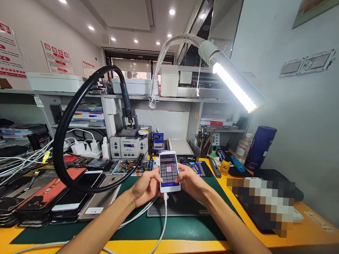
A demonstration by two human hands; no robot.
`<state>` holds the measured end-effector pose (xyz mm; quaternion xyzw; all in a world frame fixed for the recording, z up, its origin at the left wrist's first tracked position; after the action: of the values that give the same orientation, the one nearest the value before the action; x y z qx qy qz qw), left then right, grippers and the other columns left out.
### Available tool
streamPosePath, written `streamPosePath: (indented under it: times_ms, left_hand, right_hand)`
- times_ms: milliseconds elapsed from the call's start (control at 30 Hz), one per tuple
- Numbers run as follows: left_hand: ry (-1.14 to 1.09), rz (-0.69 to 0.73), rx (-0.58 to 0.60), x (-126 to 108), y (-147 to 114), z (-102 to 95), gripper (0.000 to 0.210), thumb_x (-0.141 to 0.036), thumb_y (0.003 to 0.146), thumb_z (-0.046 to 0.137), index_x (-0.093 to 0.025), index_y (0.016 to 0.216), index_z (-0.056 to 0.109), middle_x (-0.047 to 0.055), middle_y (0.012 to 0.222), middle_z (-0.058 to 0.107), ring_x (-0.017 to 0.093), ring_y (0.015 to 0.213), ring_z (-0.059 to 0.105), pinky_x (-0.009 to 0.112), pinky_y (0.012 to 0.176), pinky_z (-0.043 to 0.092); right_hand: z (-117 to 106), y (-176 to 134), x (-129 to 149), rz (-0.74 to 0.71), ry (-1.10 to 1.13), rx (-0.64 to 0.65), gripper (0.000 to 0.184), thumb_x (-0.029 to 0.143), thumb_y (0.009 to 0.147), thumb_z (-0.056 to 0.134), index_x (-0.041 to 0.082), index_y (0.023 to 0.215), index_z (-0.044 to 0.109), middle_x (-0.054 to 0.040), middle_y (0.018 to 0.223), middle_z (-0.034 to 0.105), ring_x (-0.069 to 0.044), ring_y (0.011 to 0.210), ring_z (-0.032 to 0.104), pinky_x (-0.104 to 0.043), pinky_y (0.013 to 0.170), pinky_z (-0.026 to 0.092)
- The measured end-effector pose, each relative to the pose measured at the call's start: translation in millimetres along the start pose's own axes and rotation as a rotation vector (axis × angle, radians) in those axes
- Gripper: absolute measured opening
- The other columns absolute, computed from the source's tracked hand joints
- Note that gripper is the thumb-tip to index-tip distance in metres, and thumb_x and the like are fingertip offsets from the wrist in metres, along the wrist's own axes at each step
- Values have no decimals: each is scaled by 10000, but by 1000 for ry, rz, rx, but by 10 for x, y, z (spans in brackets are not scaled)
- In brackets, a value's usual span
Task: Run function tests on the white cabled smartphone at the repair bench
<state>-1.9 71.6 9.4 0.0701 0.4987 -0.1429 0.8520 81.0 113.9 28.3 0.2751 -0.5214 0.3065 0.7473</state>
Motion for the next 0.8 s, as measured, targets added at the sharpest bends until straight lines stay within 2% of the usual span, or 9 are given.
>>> streamPosePath:
  times_ms: [100,200,300,400,667,800]
  left_hand:
    - [-118,-52,52,73,11,16,618,-157,690,575,-222,1304,591,121,1092,708,336,963,702,505,819,539]
    - [-195,-64,82,105,26,36,588,-158,670,575,-201,1255,616,118,1070,705,361,985,703,562,844,530]
    - [-204,-15,52,77,48,13,529,-149,684,561,-179,1206,645,116,1058,705,324,946,698,519,801,553]
    - [-184,26,14,41,61,-13,485,-146,680,553,-150,1152,664,134,1084,709,288,881,684,481,740,570]
    - [-146,23,-7,27,47,-2,486,-148,659,554,-151,1134,657,149,1122,701,307,924,675,454,685,582]
    - [-94,25,-20,16,26,5,506,-156,672,548,-158,1170,637,150,1133,693,301,913,669,449,652,589]
  right_hand:
    - [5,-1,8,-2,-7,-13,416,124,565,603,196,967,680,-4,819,709,-141,604,530,-272,556,386]
    - [-20,-6,19,-9,-13,-57,409,116,551,603,194,944,687,2,797,702,-141,634,539,-261,566,382]
    - [-39,-9,34,-33,-31,-95,433,103,527,601,188,940,700,-17,890,736,-169,756,595,-284,672,444]
    - [-32,-7,43,-53,-62,-106,421,115,544,593,186,941,715,-27,920,746,-195,819,605,-303,723,452]
    - [-38,-10,65,-43,-23,-161,271,212,624,607,203,875,708,-27,896,743,-213,787,586,-328,747,451]
    - [-44,-9,53,-31,1,-174,265,281,706,645,194,945,719,-36,910,752,-218,814,614,-337,777,462]
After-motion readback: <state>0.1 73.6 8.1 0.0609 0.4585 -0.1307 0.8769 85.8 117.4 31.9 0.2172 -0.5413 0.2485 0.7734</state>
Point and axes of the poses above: each hand's wrist, its own y-axis towards the middle knuckle, its own z-axis out of the palm, x = y × z, the point moved 9 cm from there along y, towards the middle knuckle
